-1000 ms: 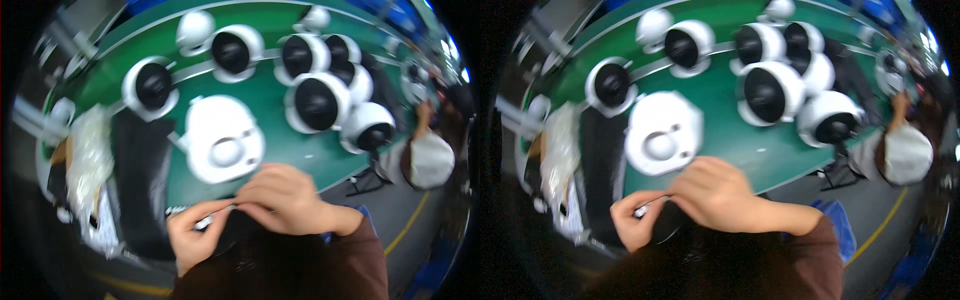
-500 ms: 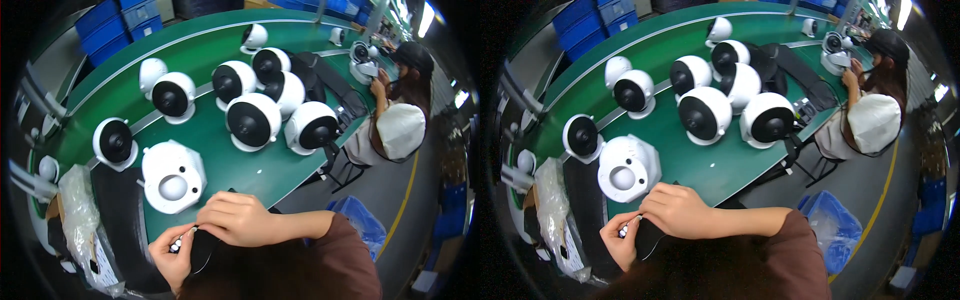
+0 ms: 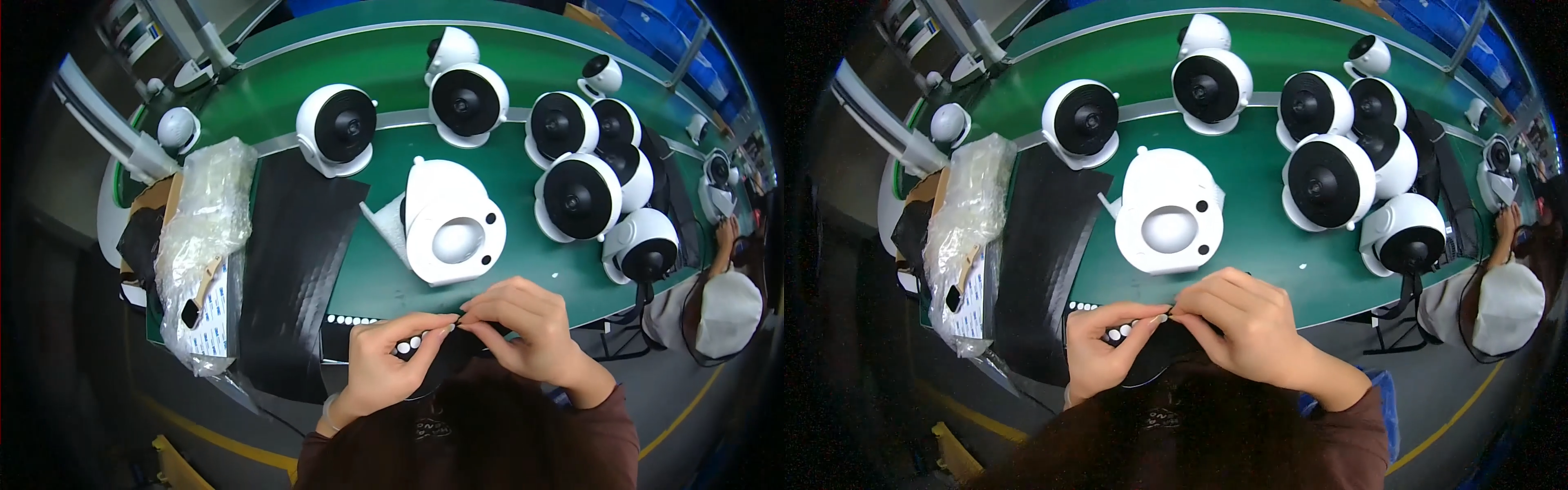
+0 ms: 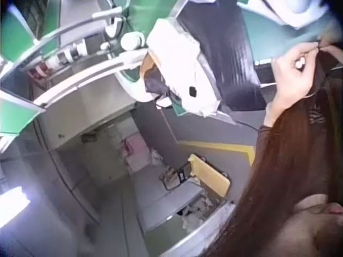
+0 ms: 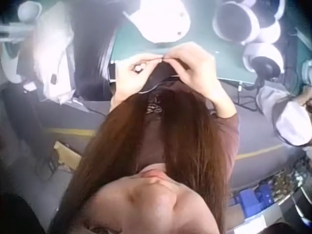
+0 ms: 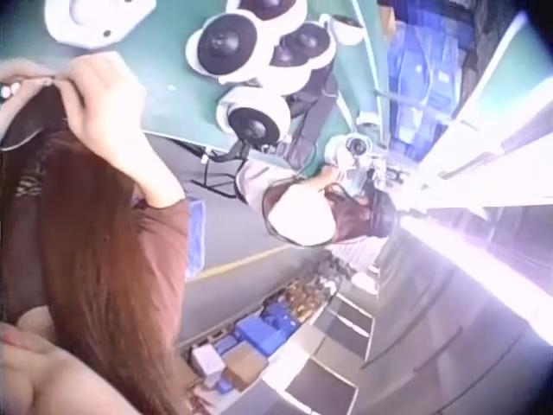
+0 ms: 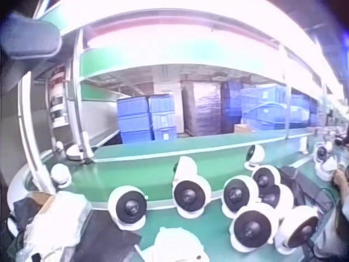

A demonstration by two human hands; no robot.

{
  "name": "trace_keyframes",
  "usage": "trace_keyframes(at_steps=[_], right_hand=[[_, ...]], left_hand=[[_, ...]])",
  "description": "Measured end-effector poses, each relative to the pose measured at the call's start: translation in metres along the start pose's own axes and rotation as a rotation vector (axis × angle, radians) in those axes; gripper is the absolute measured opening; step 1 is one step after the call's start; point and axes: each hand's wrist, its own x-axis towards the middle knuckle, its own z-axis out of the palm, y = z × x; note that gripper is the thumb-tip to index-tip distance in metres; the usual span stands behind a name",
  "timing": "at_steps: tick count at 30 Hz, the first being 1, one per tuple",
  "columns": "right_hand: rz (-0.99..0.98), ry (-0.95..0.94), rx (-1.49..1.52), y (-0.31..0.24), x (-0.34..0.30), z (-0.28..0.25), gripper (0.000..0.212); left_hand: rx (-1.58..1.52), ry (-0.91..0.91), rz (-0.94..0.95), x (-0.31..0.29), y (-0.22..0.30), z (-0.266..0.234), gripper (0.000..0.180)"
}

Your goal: Applying adhesive anti-slip pads to the base of security cameras on an assembly line.

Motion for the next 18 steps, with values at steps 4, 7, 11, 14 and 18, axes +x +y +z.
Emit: trace_keyframes(at_steps=[4, 7, 11, 14, 18], right_hand=[[-0.011, -0.034, 0.000, -0.004, 0.005, -0.001, 0.013], [-0.019, 0.016, 0.069, -0.014, 0.016, -0.020, 0.015], [0.031, 0.224, -0.049, -0.005, 0.040, -0.015, 0.012], [0.087, 0.194, -0.023, 0.001, 0.056, 0.002, 0.007], [0.080, 0.173, -0.021, 0.003, 0.062, 0.010, 0.006]], left_hand=[[0.015, -0.061, 0.057, -0.001, -0.010, -0.008, 0.021], [-0.156, -0.015, -0.173, -0.001, -0.007, -0.014, 0.066], [-0.159, 0.047, -0.090, 0.004, -0.008, -0.007, 0.071], [-0.032, 0.016, -0.007, 0.008, -0.014, -0.006, 0.071], [-0.021, 0.024, 0.063, 0.009, -0.021, -0.002, 0.070]])
